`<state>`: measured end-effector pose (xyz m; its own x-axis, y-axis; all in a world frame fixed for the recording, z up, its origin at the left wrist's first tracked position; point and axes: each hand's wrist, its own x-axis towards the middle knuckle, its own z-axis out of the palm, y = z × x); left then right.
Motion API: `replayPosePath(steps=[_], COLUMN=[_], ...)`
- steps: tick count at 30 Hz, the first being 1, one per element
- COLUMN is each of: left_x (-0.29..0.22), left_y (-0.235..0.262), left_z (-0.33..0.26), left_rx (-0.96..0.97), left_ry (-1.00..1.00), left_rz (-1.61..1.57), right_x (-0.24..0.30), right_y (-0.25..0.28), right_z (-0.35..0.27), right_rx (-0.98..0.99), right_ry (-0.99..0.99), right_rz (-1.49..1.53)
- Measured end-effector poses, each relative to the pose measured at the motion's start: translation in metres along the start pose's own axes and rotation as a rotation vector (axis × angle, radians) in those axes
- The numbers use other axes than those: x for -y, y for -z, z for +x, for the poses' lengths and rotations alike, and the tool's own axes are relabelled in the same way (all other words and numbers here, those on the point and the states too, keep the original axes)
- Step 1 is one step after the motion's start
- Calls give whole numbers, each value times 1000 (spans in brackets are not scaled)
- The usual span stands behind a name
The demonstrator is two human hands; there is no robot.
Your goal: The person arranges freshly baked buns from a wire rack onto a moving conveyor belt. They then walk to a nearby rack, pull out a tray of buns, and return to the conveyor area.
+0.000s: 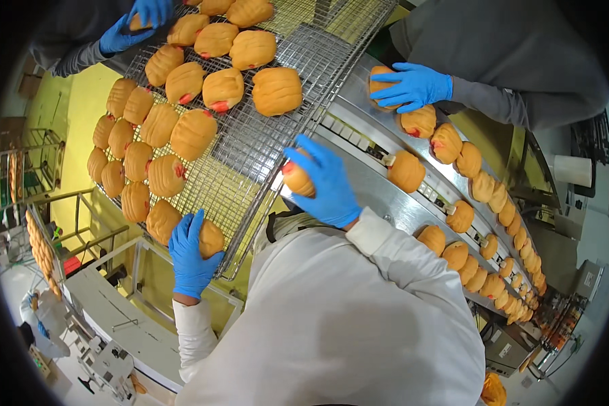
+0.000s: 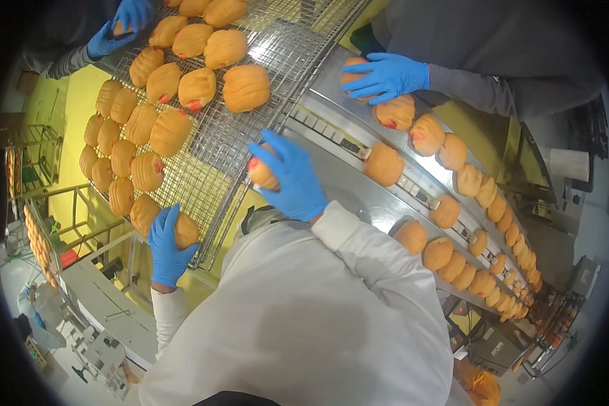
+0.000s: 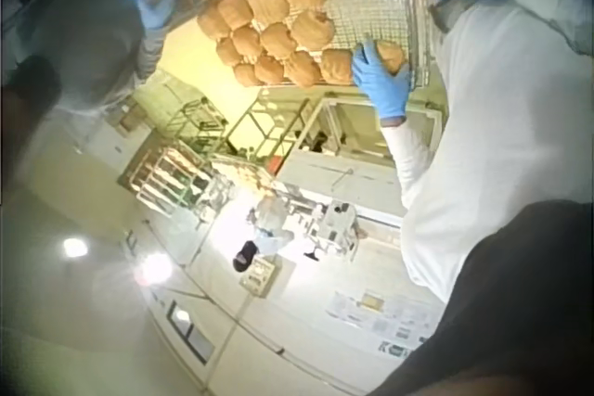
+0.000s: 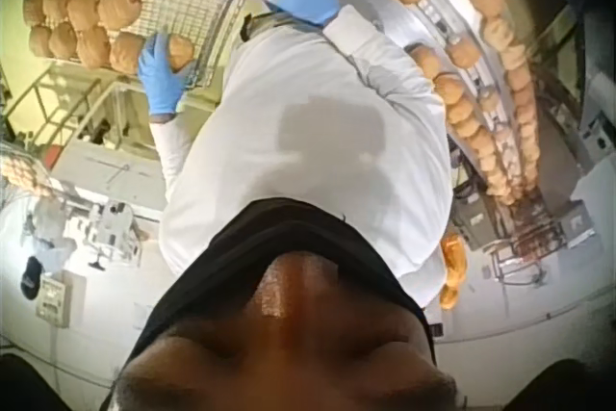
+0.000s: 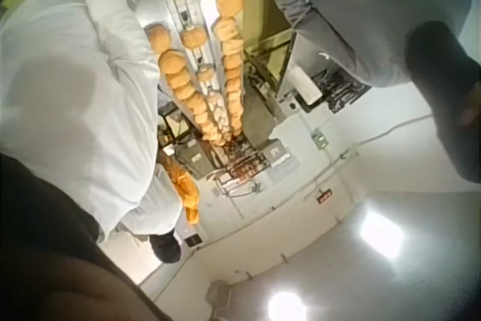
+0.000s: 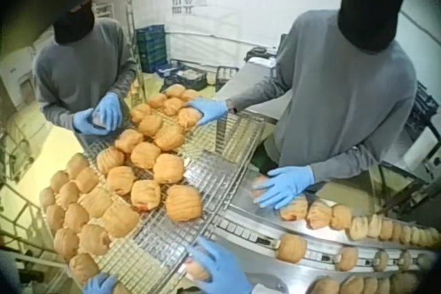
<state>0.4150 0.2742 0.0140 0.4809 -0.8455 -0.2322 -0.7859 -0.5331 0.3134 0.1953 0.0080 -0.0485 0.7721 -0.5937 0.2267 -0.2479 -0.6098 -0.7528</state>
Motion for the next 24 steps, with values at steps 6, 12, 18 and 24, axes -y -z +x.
replayPosePath(steps=[6, 12, 18, 24], left_x=[-22, -125, -206, -205], left_y=[7, -18, -74, -109], left_z=[28, 102, 147, 159], left_rx=[-126, -108, 74, 193], left_ry=[-104, -584, -817, -846], left_rz=[-375, -548, -108, -93], right_x=[-85, -86, -55, -21], right_y=[62, 81, 102, 79], right_z=[-30, -88, -196, -257], right_rx=[5, -198, -745, -636], right_ry=[-202, -300, -769, -958], right_rz=[-464, -299, -458, -405])
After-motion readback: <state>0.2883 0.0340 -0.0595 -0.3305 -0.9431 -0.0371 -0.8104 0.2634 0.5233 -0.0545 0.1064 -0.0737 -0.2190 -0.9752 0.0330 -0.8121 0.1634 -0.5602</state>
